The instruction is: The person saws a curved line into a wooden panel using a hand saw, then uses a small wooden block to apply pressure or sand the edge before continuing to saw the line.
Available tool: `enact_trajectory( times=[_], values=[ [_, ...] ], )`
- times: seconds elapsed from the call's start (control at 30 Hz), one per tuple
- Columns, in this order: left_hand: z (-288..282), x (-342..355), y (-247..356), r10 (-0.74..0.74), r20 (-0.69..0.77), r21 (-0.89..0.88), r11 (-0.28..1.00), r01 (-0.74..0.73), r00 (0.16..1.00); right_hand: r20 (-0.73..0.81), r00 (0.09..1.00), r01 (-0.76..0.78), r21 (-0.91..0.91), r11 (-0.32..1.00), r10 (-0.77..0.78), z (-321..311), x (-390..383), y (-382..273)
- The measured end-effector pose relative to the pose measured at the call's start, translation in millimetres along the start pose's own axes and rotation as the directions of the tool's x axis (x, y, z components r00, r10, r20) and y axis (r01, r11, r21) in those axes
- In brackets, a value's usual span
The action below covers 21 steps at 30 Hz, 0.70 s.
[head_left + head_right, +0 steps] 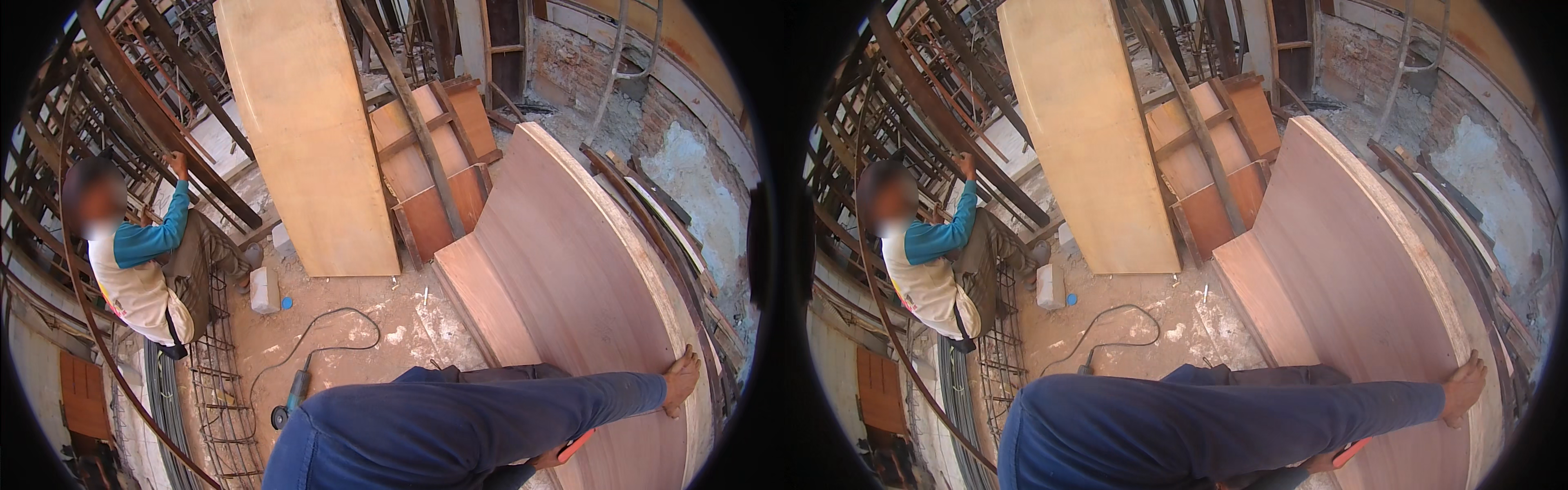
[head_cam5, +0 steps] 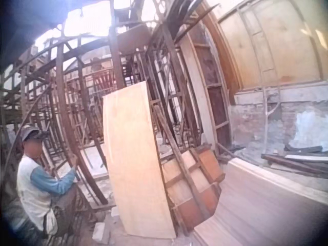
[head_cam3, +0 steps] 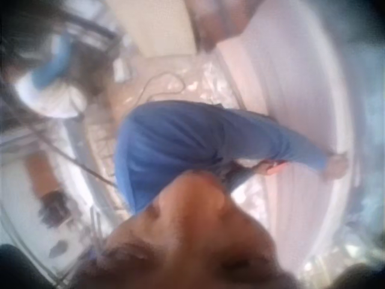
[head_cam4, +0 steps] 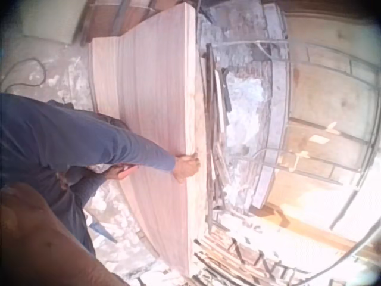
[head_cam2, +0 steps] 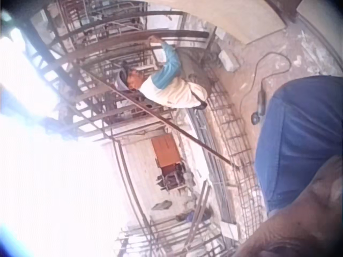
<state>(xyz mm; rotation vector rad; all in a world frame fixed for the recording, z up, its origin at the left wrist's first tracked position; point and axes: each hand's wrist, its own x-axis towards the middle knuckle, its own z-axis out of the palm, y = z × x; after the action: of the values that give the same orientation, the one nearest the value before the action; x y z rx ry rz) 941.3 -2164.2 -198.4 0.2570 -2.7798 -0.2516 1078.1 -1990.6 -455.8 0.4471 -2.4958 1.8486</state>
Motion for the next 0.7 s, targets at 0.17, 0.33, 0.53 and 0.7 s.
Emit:
enact_trajectory(
  times=[0.17,0.33,0.53,0.7],
  values=[
    [-27.5,-2.7,-8.2,-0.033,0.12,0.041,0.999,0.028,0.992,-0.061,0.997,0.041,0.091,0.995,-0.035,-1.7,-10.7,-10.0],
    [-16.0,12.4,-22.3,0.058,-0.09,0.055,0.997,-0.053,0.994,-0.15,0.986,-0.073,-0.041,0.996,0.066,-4.2,-16.1,-16.6],
    [-21.1,33.7,-27.9,0.074,0.096,0.097,0.992,-0.084,0.993,-0.206,0.974,-0.1,-0.018,0.995,0.094,0.3,0.8,-21.4],
    [-10.4,65.1,-40.2,0.024,0.304,0.043,0.998,-0.039,0.952,-0.09,0.961,-0.27,-0.127,0.954,0.26,-59.1,-86.4,-67.4]
  ],
)
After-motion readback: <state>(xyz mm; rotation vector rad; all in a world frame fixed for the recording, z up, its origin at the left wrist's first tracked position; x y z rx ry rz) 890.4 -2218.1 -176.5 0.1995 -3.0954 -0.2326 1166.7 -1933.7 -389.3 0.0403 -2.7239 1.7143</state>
